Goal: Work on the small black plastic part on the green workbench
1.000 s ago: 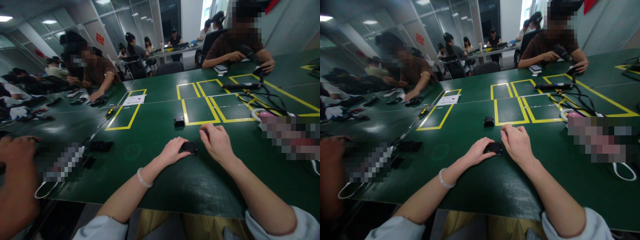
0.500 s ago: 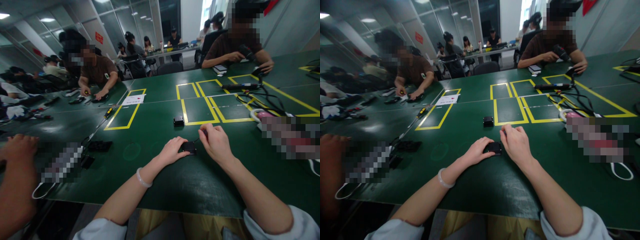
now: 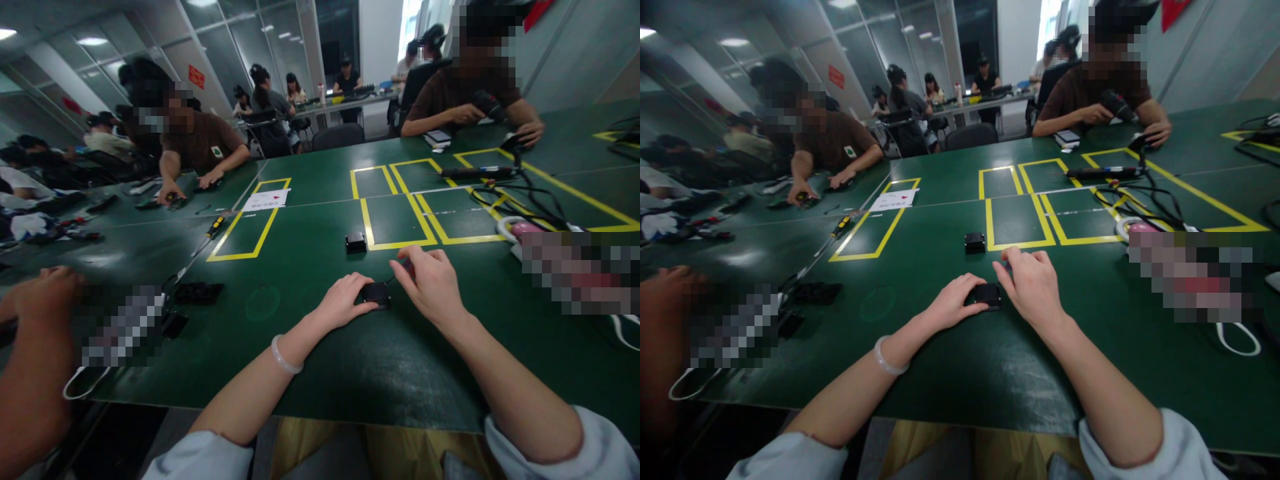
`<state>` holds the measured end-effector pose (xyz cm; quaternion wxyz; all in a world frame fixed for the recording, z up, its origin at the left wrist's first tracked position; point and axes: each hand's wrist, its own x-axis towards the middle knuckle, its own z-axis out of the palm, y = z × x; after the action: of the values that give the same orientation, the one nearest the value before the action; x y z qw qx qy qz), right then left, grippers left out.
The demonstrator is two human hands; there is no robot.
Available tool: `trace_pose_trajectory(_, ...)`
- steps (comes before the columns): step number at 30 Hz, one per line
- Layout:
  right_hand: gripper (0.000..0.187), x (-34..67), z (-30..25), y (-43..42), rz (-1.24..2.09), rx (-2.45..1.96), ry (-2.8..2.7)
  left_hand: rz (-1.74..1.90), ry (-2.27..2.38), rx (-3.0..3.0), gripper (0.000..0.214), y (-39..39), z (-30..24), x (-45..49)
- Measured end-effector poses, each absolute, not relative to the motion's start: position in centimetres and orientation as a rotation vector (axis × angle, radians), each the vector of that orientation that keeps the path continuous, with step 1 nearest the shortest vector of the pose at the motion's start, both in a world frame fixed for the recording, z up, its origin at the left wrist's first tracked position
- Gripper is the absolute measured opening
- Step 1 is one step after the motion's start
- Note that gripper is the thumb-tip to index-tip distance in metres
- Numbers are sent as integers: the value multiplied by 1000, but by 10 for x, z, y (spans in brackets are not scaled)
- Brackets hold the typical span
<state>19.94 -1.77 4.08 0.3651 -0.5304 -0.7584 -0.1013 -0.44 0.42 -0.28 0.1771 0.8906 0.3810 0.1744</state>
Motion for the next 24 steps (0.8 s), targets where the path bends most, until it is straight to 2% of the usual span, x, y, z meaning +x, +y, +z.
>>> trace_pose_trajectory(24,17,200,36,-16,-337,-1337,-1926,494,1067,2532,39,5,-4,-4)
